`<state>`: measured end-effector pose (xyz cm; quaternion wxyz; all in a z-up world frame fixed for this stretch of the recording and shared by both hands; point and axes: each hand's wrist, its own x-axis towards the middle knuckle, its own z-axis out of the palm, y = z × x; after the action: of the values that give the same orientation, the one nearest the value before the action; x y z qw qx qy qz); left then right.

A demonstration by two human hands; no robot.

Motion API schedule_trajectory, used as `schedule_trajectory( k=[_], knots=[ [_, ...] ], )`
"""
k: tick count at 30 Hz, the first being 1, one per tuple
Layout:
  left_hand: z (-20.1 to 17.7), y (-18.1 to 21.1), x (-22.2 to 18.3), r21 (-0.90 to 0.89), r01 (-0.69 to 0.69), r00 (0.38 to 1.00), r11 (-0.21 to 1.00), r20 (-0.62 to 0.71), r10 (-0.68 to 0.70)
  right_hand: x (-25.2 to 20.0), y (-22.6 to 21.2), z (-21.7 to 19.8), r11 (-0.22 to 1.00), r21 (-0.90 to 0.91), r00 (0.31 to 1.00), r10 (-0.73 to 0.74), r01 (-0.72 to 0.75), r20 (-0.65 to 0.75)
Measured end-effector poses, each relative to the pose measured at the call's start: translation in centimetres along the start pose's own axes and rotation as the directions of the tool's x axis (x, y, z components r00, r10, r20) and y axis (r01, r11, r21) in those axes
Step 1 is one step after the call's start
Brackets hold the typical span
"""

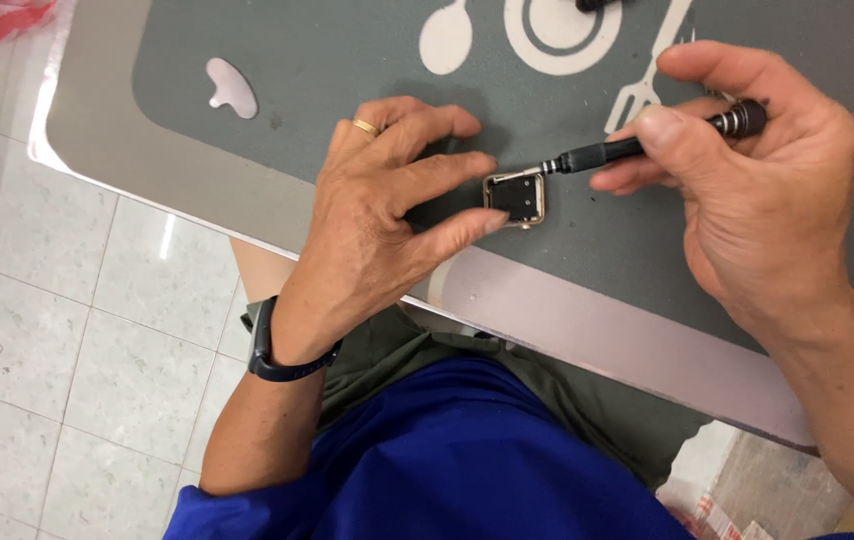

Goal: Assembling or repairing a smartwatch casing using a precision screwdriver

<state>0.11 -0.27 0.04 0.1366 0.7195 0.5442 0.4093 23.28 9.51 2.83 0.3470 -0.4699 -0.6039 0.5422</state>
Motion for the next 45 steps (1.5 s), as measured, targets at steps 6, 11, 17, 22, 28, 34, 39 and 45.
schedule_trajectory(
  k=[6,11,17,22,28,34,39,45],
  knots=[
    [0.0,0.3,0.0,-0.046,0.028,0.997,0.999,-0.065,-0.031,0.2,-0.3,0.5,0.977,0.142,0.988,0.157,-0.157,0.017],
    [0.2,-0.1,-0.2,-0.028,0.035,0.998,0.999,-0.049,-0.037,0.2,0.0,0.6,0.985,0.119,0.992,0.124,-0.124,0.011],
    [0.0,0.0,0.0,0.001,0.021,1.000,1.000,-0.015,-0.021,0.1,-0.3,0.5,0.996,0.049,0.995,0.083,-0.081,-0.051],
    [-0.1,0.0,-0.2,-0.036,0.042,0.998,0.998,-0.041,-0.043,0.3,-0.3,0.7,0.988,0.068,0.990,0.138,-0.138,-0.001],
    [-0.3,0.5,0.0,-0.087,0.063,0.996,0.994,-0.065,-0.069,0.2,-0.5,1.2,0.975,0.126,0.983,0.183,-0.183,0.011],
    [-0.6,1.2,0.5,-0.173,0.022,0.995,0.985,-0.093,-0.039,0.3,-0.5,1.5,0.970,0.137,0.980,0.197,-0.200,0.030],
    [-0.5,0.8,0.2,-0.145,0.054,0.994,0.988,-0.081,-0.066,0.3,-0.8,1.3,0.973,0.137,0.983,0.179,-0.184,0.045],
    [-0.4,0.9,0.0,-0.254,0.156,0.970,0.955,-0.142,-0.196,0.7,-0.6,0.2,0.978,0.170,0.990,0.132,-0.121,-0.057]
  ],
)
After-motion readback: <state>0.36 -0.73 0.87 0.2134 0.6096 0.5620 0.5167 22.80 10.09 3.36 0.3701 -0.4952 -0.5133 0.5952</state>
